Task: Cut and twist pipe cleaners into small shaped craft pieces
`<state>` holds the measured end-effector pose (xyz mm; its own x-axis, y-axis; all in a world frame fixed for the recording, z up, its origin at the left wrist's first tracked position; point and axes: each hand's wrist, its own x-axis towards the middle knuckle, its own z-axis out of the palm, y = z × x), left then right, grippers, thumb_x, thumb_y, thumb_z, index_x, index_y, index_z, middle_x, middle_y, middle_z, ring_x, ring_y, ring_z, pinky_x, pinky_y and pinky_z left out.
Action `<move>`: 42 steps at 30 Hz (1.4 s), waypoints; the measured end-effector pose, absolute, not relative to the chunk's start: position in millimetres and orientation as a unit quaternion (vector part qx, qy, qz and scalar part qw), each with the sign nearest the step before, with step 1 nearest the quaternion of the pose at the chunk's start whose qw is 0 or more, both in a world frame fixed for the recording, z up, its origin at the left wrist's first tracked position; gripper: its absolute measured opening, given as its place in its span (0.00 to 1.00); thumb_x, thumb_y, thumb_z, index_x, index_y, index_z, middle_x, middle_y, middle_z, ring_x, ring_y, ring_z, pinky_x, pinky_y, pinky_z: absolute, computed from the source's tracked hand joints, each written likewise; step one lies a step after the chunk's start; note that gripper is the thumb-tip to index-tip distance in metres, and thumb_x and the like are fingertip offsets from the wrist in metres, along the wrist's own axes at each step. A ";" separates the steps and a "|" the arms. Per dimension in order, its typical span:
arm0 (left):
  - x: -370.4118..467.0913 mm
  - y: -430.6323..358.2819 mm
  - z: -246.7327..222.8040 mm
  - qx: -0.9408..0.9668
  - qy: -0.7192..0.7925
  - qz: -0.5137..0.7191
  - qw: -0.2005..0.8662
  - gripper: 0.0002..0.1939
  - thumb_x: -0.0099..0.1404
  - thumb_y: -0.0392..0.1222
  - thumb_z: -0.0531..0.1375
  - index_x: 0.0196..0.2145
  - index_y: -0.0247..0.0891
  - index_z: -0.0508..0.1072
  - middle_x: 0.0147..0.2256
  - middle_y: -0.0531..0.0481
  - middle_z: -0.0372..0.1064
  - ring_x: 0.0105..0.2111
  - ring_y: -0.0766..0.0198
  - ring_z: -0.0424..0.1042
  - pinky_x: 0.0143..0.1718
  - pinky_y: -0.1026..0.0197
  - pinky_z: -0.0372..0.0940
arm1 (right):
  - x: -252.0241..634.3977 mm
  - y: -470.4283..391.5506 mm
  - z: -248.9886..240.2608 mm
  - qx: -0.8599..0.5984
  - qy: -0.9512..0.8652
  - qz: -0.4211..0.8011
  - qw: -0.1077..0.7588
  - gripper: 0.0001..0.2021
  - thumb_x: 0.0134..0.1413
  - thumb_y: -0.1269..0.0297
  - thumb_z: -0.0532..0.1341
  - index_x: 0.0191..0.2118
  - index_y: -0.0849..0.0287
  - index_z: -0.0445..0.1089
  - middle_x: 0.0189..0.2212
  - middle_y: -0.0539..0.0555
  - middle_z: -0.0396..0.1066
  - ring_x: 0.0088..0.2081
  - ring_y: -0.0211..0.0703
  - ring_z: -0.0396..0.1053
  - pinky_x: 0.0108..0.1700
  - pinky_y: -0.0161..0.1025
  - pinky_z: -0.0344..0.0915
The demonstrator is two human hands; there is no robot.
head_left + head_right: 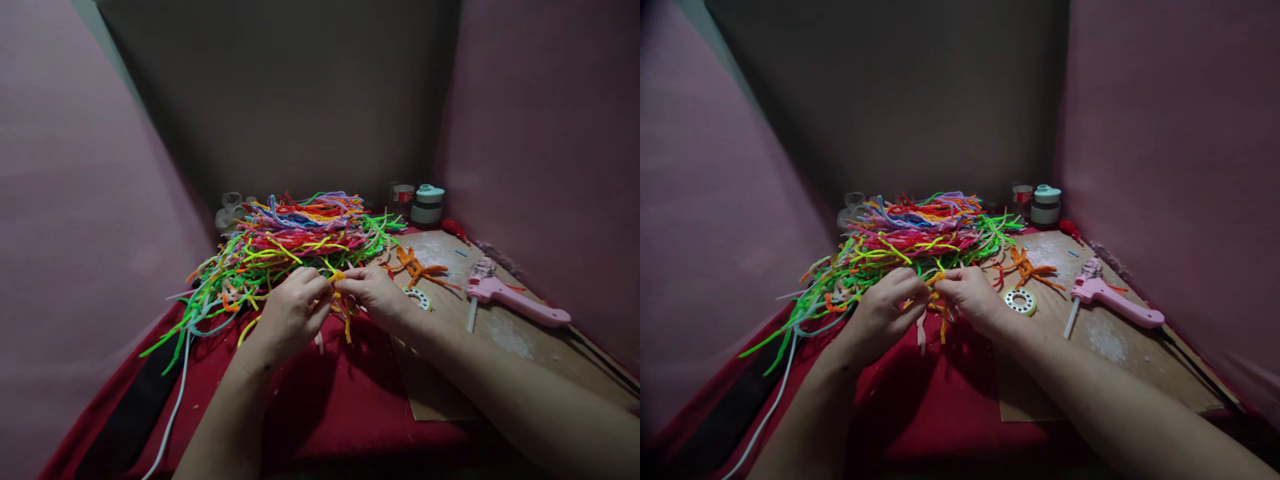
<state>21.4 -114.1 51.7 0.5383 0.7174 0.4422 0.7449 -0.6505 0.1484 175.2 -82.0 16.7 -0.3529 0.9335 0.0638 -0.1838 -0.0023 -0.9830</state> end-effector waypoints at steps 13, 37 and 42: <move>29.4 -112.9 41.2 -0.878 -0.436 -0.146 0.133 0.09 0.63 0.35 0.49 0.26 0.36 0.65 0.30 0.47 0.62 0.32 0.61 0.59 0.33 0.60 0.58 | 174.6 -85.8 17.1 -0.414 -0.584 0.545 0.438 0.07 0.37 0.70 0.56 0.15 0.63 0.61 0.12 0.44 0.55 0.18 0.29 0.49 0.22 0.33 0.45; 28.3 -104.9 38.3 -0.853 -0.388 -0.348 -0.028 0.07 0.62 0.34 0.51 0.29 0.36 0.68 0.36 0.47 0.64 0.37 0.66 0.65 0.38 0.63 0.62 | 177.1 -80.5 17.8 -0.308 -0.499 0.663 0.465 0.08 0.38 0.68 0.62 0.17 0.63 0.65 0.12 0.46 0.59 0.15 0.29 0.53 0.19 0.32 0.49; 20.5 -100.5 44.3 -0.683 -0.512 -0.404 -0.329 0.14 0.54 0.45 0.61 0.36 0.36 0.64 0.29 0.52 0.65 0.25 0.68 0.67 0.27 0.64 0.63 | 176.8 -81.0 21.1 -0.292 -0.479 0.683 0.467 0.07 0.37 0.65 0.64 0.23 0.65 0.71 0.16 0.48 0.64 0.16 0.29 0.56 0.21 0.33 0.53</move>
<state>20.5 -100.5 44.3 0.1490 0.9652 0.2147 0.4336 -0.2589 0.8631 176.8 -81.0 21.1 -0.3932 0.9182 0.0485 -0.3580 -0.1043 -0.9279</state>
